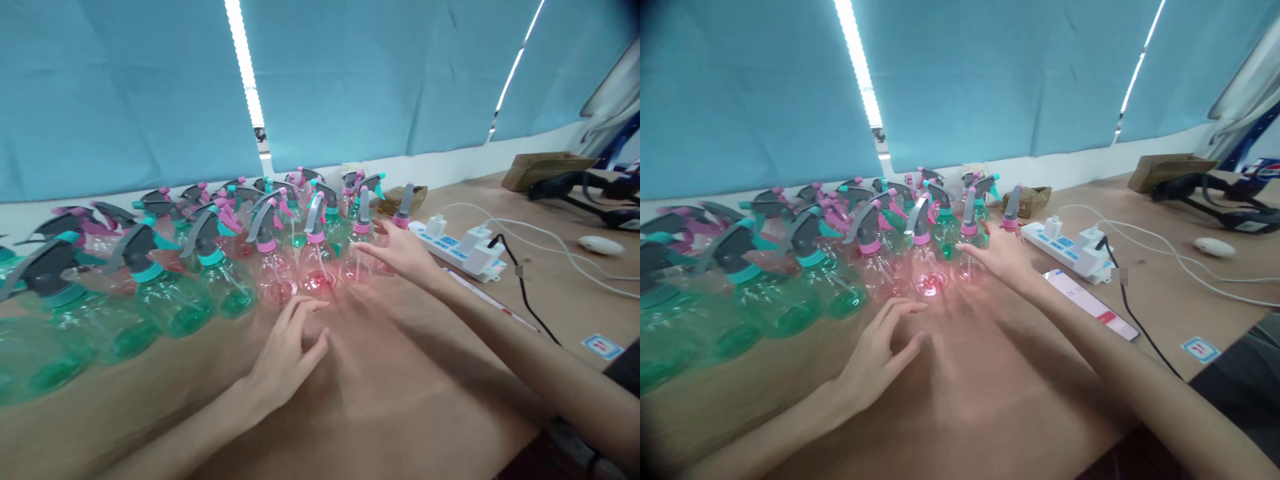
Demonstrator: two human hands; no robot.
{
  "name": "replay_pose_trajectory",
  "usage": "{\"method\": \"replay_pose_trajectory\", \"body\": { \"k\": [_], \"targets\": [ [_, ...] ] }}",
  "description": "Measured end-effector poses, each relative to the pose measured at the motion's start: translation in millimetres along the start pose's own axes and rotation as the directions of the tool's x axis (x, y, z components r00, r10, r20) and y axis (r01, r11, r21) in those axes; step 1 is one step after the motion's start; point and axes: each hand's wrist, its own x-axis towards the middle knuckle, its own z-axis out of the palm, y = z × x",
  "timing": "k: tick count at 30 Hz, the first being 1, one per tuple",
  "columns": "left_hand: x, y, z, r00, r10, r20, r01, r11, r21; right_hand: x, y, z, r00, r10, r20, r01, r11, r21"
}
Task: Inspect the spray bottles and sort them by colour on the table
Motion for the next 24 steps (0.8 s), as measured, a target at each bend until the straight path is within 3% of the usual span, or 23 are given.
{"method": "replay_pose_trajectory", "body": {
  "k": [7, 13, 19, 24],
  "targets": [
    [8, 1, 4.8, 1.0, 0.006, -0.011, -0.006, 0.999, -0.037, 12, -4, 15, 1.0, 0.002, -0.015, -0.002, 1.0, -0.004],
    [16, 7, 8.0, 0.998, -0.067, -0.014, 0.065, 0.993, -0.094, 8, -3, 13, 1.0, -0.003, -0.002, 0.003, 0.999, -0.054],
    [26, 17, 6.3, 0.986, -0.161, -0.042, 0.149, 0.965, -0.216, -16, -6, -1, 1.0, -0.023, 0.015, 0.024, 0.995, -0.101],
    [34, 22, 3.5, 0.975, -0.21, -0.076, 0.172, 0.923, -0.345, -54, -13, -10, 0.992, -0.124, 0.021, 0.125, 0.984, -0.124]
  ]
}}
